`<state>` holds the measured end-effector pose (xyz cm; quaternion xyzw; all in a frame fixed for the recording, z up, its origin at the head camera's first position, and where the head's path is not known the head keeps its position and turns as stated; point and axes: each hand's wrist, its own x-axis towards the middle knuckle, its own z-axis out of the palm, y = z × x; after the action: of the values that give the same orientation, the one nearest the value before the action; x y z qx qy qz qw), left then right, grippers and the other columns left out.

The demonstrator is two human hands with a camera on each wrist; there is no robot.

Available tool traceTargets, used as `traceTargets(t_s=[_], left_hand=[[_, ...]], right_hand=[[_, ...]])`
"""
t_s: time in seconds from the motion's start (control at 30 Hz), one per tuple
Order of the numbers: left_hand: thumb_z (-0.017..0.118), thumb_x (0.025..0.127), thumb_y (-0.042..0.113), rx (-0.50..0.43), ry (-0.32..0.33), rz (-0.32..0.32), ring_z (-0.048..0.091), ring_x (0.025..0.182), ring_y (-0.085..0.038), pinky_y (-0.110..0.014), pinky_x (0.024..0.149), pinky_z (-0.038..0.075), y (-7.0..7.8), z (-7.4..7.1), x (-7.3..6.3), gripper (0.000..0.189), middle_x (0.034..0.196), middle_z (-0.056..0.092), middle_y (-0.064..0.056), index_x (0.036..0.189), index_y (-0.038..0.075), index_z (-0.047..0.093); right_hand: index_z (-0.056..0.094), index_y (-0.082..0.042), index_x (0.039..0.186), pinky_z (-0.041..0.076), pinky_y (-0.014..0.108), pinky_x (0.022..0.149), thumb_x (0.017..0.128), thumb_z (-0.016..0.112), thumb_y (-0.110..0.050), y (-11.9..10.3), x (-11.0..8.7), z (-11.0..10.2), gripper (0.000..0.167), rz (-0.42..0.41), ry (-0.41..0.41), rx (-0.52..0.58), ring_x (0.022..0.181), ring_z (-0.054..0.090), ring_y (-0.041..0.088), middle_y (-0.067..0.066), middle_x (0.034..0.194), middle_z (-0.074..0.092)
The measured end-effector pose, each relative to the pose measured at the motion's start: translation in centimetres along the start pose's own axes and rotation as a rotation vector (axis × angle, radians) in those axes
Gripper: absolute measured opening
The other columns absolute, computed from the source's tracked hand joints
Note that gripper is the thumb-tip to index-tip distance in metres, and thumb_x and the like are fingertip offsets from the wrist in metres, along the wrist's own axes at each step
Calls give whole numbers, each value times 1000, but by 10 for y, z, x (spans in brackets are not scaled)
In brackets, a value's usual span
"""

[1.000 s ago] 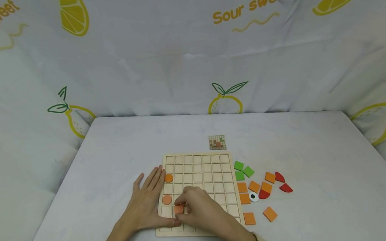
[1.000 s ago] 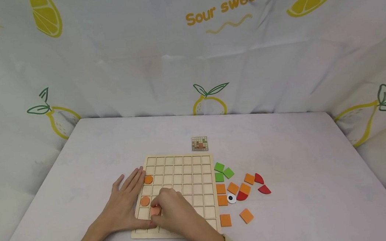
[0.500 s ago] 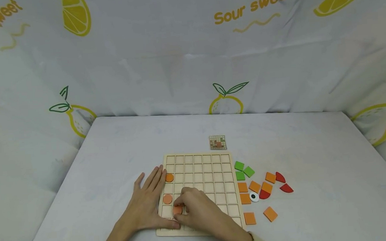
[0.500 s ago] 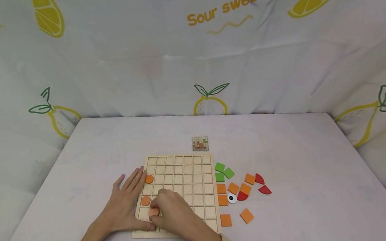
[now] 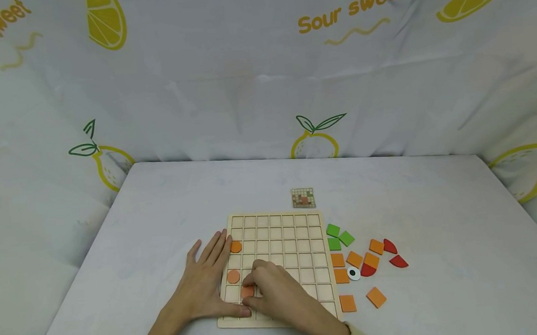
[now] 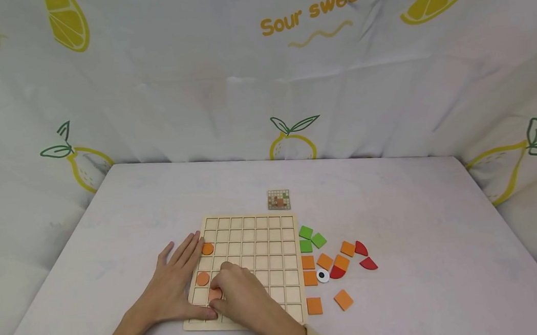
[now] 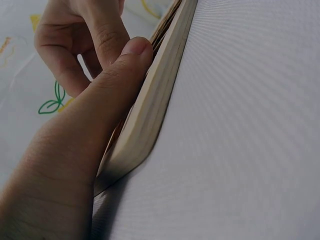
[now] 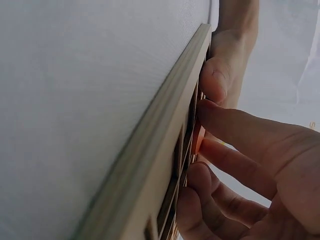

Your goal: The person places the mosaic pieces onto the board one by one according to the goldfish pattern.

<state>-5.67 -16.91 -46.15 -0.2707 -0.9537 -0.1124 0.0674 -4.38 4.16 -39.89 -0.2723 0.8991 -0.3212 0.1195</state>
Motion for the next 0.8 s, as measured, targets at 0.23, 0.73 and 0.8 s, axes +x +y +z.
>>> traceTargets(t_s=[0.23, 0.73, 0.8], left_hand=[[62, 56, 99, 4, 12, 10, 25, 158, -33, -65, 118, 16, -1, 1, 0, 148, 170, 25, -18, 160, -1, 28], [61, 57, 99, -5, 6, 1, 25, 158, -33, -65, 118, 16, -1, 0, 0, 147, 170, 25, -17, 160, 0, 27], [61, 57, 99, -7, 5, 0, 25, 158, -33, -65, 118, 16, -1, 0, 0, 147, 170, 24, -17, 160, 0, 27]], right_hand=[[82, -8, 90, 43, 11, 57, 79, 86, -13, -1, -2, 0, 12, 16, 0, -15, 66, 47, -4, -4, 81, 65], [81, -8, 95, 42, 11, 59, 81, 85, -12, -1, -3, 0, 16, 0, 8, -18, 67, 46, -4, -3, 84, 66], [81, -8, 97, 42, 11, 59, 80, 85, -12, 0, -3, -1, 17, -9, 14, -16, 67, 45, -4, -3, 84, 67]])
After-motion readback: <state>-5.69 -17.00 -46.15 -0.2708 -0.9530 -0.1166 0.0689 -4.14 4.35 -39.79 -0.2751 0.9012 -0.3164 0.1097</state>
